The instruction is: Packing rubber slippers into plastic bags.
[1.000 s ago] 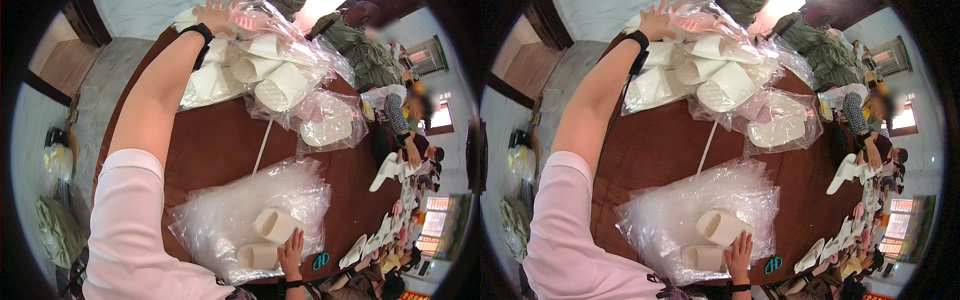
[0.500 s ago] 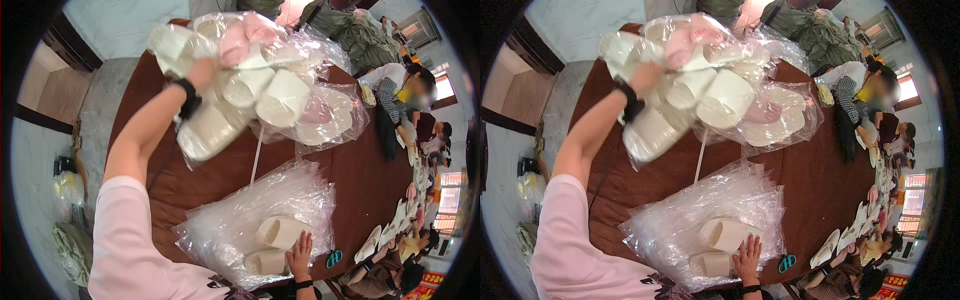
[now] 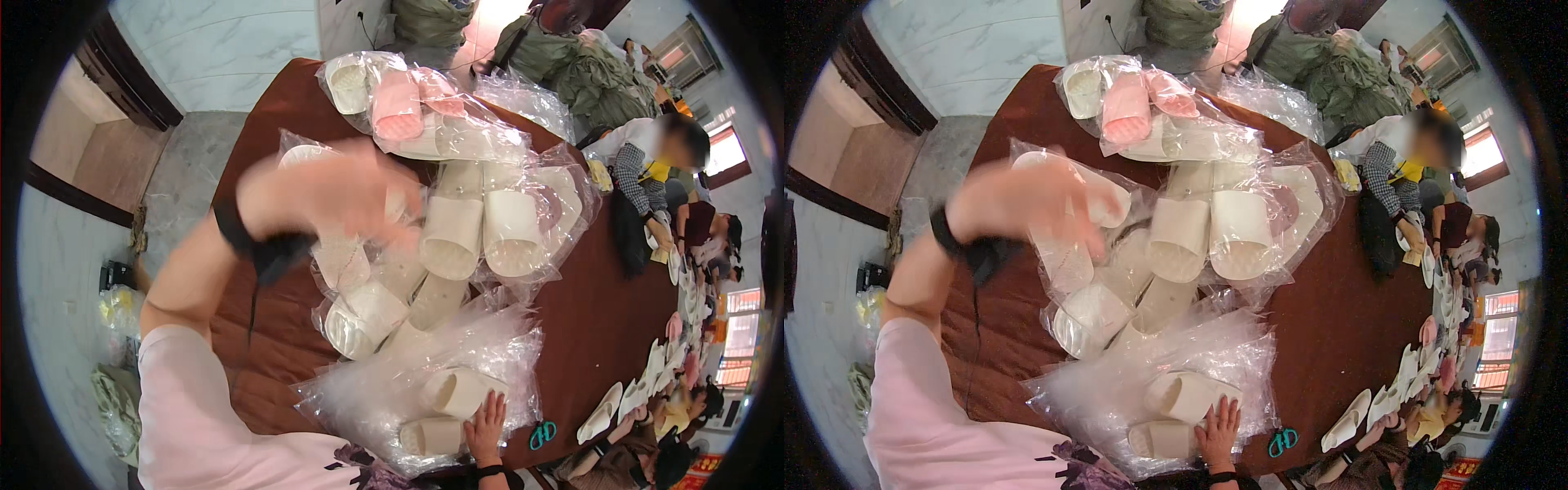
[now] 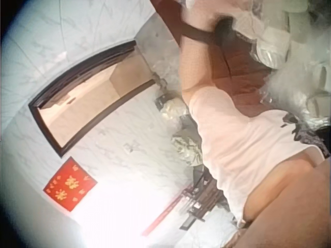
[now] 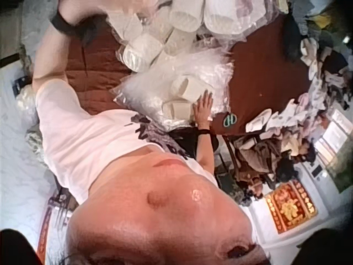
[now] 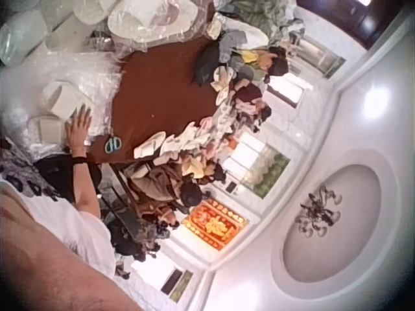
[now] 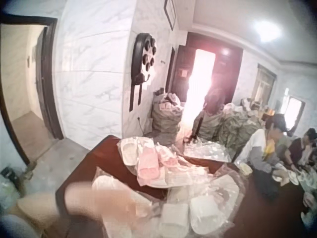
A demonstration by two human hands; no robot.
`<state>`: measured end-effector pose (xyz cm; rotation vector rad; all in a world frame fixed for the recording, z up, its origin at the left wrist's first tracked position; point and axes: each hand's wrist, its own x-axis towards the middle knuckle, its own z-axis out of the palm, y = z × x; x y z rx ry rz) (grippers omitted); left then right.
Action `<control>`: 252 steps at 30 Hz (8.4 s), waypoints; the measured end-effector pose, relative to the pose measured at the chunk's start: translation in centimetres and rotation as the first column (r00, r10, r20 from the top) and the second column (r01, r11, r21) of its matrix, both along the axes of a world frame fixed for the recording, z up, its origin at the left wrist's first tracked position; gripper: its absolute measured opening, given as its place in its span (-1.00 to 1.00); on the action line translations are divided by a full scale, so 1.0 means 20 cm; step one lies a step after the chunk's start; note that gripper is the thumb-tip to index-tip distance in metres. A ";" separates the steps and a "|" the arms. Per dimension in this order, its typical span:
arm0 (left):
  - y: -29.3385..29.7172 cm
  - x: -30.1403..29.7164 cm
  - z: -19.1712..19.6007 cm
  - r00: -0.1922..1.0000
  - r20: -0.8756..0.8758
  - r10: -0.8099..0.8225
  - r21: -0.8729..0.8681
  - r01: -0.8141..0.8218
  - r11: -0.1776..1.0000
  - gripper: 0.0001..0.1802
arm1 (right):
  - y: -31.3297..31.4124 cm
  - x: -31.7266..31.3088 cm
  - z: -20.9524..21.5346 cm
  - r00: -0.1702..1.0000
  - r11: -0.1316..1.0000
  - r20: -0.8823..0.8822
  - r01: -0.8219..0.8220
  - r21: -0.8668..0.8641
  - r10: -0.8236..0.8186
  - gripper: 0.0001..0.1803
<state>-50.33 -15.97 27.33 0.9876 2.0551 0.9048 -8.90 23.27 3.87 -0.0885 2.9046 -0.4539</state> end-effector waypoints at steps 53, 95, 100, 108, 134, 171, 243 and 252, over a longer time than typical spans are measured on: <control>0.31 1.13 -0.29 0.723 0.298 0.623 0.441 -0.683 0.582 -0.51 | 0.00 0.04 -0.04 0.960 0.998 -0.274 -0.059 0.018 0.061 -0.39; 0.56 2.68 -1.42 0.055 -0.874 0.482 0.152 -0.913 0.380 -0.45 | 0.30 0.20 -0.09 0.927 0.680 -0.318 -0.366 -0.635 0.201 -0.52; 0.58 2.70 -1.42 0.068 -0.859 0.507 0.154 -0.911 0.383 -0.42 | 0.18 0.39 -0.02 0.853 0.780 -0.221 -0.521 -0.345 0.472 -0.53; 0.63 2.68 -1.38 0.018 -0.767 0.642 0.254 -0.910 0.328 -0.34 | -0.27 0.57 0.01 0.887 0.820 -0.325 -0.438 -0.369 0.328 -0.53; 0.67 2.83 -0.89 0.232 0.731 0.642 0.384 -0.918 -0.104 -0.71 | -0.15 0.87 0.67 0.559 0.610 0.412 -0.225 -0.760 0.720 -0.62; 0.31 2.50 -1.04 0.110 -0.185 0.977 0.453 -0.872 0.184 -0.62 | 0.16 0.06 0.39 0.864 0.732 -0.476 -0.218 -0.646 -0.163 -0.68; 0.52 2.54 -1.11 0.227 0.262 0.938 0.508 -0.859 0.066 -0.52 | 0.40 0.18 0.31 0.992 0.718 0.004 0.092 -0.690 -0.124 -0.69; 0.53 2.54 -1.10 0.203 0.327 0.923 0.450 -0.892 0.036 -0.55 | 0.16 0.12 0.14 0.991 0.621 0.096 0.130 -0.773 -0.089 -0.51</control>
